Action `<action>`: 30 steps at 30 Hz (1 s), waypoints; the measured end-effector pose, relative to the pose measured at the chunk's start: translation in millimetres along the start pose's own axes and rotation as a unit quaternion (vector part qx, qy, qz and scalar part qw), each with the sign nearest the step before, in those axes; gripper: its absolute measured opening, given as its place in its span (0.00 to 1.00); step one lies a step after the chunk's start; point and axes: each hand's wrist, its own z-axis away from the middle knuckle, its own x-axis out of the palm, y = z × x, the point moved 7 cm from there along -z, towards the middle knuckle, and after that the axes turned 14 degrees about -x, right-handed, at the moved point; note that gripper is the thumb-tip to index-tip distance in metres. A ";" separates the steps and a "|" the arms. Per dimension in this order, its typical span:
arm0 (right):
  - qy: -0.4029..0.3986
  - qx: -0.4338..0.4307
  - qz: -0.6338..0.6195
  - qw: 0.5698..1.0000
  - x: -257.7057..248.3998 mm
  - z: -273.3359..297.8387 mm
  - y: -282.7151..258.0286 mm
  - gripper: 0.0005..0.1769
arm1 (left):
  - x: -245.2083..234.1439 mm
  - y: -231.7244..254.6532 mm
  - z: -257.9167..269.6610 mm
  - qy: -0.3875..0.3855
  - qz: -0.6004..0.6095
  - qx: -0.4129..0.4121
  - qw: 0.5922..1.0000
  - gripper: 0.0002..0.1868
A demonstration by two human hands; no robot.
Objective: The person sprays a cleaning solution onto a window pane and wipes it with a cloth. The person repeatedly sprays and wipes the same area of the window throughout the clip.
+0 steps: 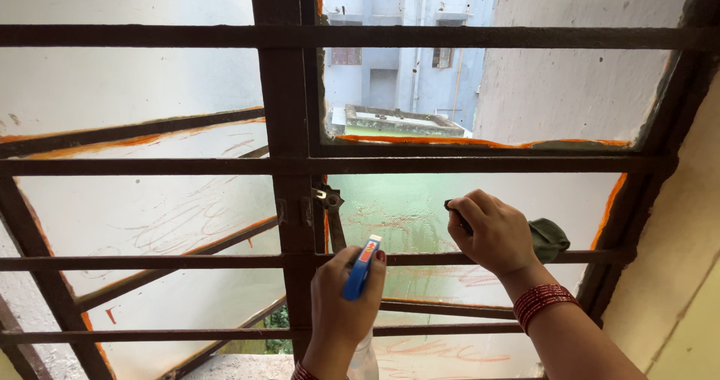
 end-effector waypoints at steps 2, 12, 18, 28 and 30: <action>0.002 -0.002 0.002 1.000 0.0 0.0 -0.9 0.05 | -6.2 3.3 1.1 0.023 0.010 0.033 0.999 0.18; -0.008 -0.032 0.015 0.999 1.1 -0.7 -6.9 0.07 | 17.5 16.3 -4.6 -0.053 -0.029 0.156 0.986 0.25; -0.007 -0.065 0.010 0.998 2.5 -1.8 -10.7 0.08 | 28.9 12.5 -3.7 -0.102 -0.087 0.168 0.977 0.26; -0.058 -0.114 -0.036 0.991 17.5 -2.6 -11.4 0.17 | 28.7 2.7 -5.5 -0.084 -0.047 0.209 0.973 0.24; -0.061 -0.125 -0.041 0.989 17.9 -4.0 -10.6 0.18 | 30.9 0.7 -7.2 -0.084 -0.050 0.199 0.975 0.22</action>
